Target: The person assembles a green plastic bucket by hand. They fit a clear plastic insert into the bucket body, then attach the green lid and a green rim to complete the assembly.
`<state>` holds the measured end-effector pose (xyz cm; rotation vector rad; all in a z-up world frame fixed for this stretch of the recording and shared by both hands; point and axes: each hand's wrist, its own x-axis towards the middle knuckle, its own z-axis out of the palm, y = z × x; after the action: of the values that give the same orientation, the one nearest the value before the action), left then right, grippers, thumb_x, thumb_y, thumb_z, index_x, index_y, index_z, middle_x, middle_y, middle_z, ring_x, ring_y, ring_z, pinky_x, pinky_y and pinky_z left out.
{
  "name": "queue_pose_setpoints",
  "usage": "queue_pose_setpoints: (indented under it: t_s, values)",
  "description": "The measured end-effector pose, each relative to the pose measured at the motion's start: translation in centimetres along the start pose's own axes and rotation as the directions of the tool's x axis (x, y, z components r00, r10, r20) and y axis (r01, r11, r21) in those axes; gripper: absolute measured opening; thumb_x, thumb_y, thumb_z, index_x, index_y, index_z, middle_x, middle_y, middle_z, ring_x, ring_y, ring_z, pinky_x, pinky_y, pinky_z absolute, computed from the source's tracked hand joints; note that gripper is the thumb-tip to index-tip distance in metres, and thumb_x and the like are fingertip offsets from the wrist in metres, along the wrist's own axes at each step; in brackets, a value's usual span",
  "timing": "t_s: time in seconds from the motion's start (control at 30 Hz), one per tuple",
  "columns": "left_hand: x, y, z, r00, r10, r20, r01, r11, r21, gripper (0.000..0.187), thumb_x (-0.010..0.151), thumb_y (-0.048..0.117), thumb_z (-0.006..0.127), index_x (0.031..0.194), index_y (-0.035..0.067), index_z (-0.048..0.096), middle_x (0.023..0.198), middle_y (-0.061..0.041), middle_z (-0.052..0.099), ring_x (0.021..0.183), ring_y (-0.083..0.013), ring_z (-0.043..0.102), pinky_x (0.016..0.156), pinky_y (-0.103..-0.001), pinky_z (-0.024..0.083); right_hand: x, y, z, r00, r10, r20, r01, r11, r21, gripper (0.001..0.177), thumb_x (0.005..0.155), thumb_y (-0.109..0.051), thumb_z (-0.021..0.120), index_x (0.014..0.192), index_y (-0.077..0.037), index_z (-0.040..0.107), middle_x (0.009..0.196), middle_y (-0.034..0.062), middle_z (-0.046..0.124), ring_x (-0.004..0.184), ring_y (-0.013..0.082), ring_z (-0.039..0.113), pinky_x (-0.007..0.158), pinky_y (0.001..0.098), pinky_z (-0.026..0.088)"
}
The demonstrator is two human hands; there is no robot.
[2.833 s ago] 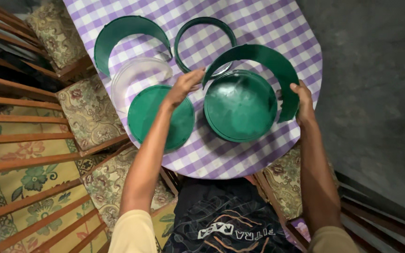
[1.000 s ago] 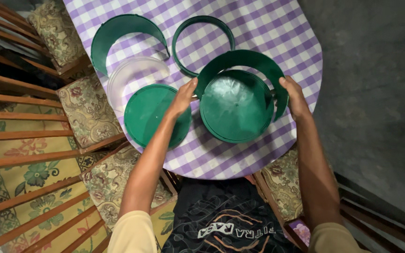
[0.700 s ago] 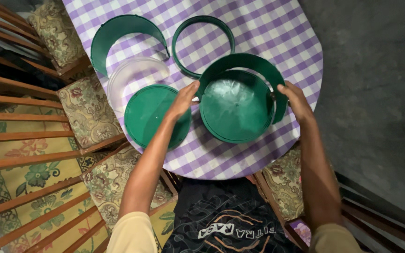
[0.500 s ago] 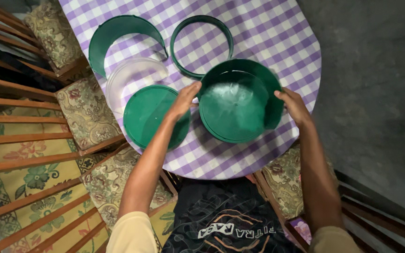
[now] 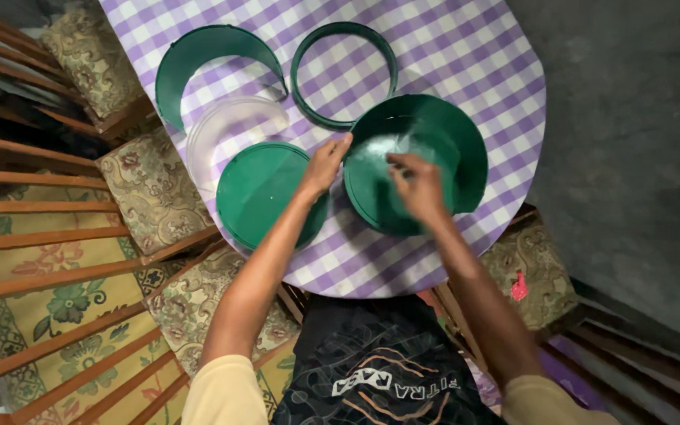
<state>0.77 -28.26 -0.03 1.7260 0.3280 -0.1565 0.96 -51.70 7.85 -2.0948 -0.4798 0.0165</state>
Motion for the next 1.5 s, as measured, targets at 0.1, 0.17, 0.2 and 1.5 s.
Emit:
queue_pose_setpoints:
  t_s: [0.1, 0.17, 0.2, 1.5]
  values:
    - [-0.3, 0.9, -0.4, 0.997, 0.055, -0.053, -0.044, 0.979, 0.201, 0.072, 0.100, 0.066, 0.050, 0.077, -0.001, 0.061, 0.068, -0.014, 0.054, 0.067, -0.0194, 0.052, 0.066, -0.041, 0.046, 1.0, 0.6, 3.8, 0.999, 0.029, 0.031, -0.031, 0.996, 0.081, 0.041, 0.091, -0.001, 0.071, 0.132, -0.007, 0.068, 0.124, 0.0150, 0.073, 0.102, 0.0215, 0.074, 0.083, 0.0323, 0.062]
    - [-0.7, 1.3, -0.4, 0.994, 0.087, -0.064, -0.071, 0.973, 0.217, 0.075, 0.099, 0.067, 0.050, 0.071, -0.002, 0.061, 0.059, -0.015, 0.050, 0.061, -0.0208, 0.050, 0.061, -0.043, 0.045, 1.4, 1.1, 5.4, 0.999, 0.043, 0.025, -0.046, 0.989, 0.139, 0.050, 0.091, 0.004, 0.068, 0.140, -0.009, 0.062, 0.131, 0.0156, 0.069, 0.106, 0.0220, 0.073, 0.087, 0.0321, 0.062]
    - [-0.9, 1.4, -0.2, 0.991, 0.110, -0.073, -0.093, 0.973, 0.212, 0.075, 0.098, 0.068, 0.050, 0.070, -0.001, 0.063, 0.057, -0.015, 0.051, 0.059, -0.0221, 0.052, 0.060, -0.044, 0.046, 1.6, 1.3, 6.0, 0.999, 0.031, 0.017, -0.033, 0.985, 0.169, 0.055, 0.091, 0.007, 0.064, 0.144, -0.009, 0.058, 0.135, 0.0160, 0.067, 0.110, 0.0224, 0.072, 0.088, 0.0321, 0.062]
    - [-1.7, 1.5, -0.4, 1.000, 0.014, -0.017, -0.015, 0.997, -0.073, 0.060, 0.100, 0.058, 0.055, 0.111, 0.004, 0.077, 0.074, -0.005, 0.064, 0.065, -0.0130, 0.061, 0.060, -0.031, 0.054, 4.1, 2.3, -10.1, 0.970, 0.146, -0.195, -0.233, 0.788, -0.570, 0.028, 0.089, -0.010, 0.070, 0.116, -0.007, 0.074, 0.096, 0.0266, 0.072, 0.091, 0.0470, 0.067, 0.079, 0.0558, 0.052]
